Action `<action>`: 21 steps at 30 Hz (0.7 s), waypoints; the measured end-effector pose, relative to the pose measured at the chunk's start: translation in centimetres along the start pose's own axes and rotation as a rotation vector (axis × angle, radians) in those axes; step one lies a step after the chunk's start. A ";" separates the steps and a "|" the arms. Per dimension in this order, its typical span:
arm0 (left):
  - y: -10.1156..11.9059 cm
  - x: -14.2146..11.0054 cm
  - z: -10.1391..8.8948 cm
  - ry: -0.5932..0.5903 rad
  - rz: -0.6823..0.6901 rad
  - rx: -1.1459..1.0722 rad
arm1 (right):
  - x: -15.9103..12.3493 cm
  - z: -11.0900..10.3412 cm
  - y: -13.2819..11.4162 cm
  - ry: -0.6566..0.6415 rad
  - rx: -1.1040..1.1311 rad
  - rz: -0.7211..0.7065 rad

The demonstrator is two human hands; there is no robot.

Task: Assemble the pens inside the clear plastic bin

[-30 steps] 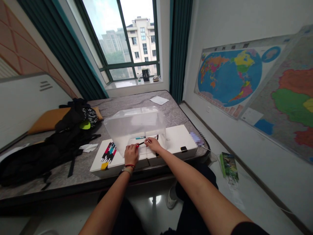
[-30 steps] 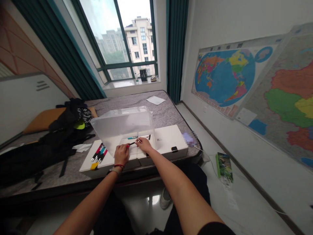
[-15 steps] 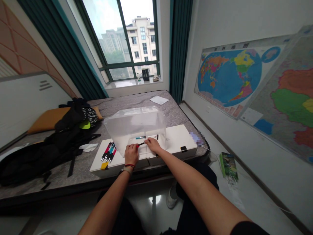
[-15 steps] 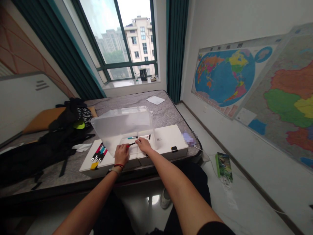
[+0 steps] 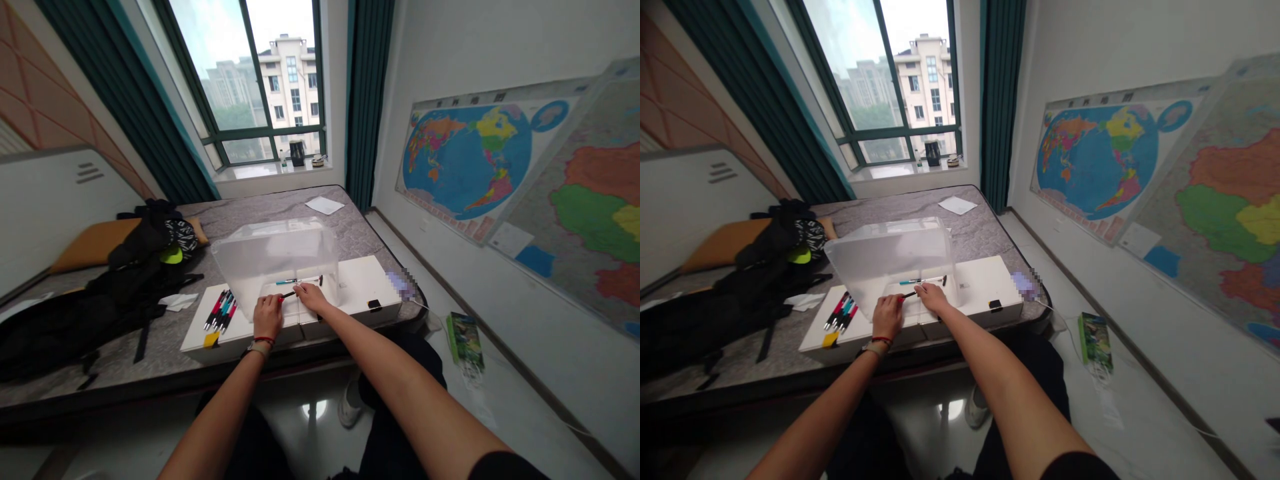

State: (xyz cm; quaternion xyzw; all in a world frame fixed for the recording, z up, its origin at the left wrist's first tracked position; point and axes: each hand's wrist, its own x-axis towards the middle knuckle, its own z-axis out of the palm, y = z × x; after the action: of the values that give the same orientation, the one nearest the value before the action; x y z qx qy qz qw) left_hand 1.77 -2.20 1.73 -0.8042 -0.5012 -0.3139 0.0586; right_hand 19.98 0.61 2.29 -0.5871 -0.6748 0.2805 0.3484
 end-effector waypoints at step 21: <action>-0.2 -0.1 0.1 0.005 0.019 0.015 | 0.0 -0.1 -0.2 0.004 0.134 -0.059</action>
State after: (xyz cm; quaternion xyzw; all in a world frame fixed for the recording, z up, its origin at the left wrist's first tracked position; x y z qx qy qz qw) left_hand 1.64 -2.13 1.60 -0.8079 -0.4956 -0.3115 0.0688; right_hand 19.97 0.53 2.49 -0.5429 -0.6708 0.3133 0.3963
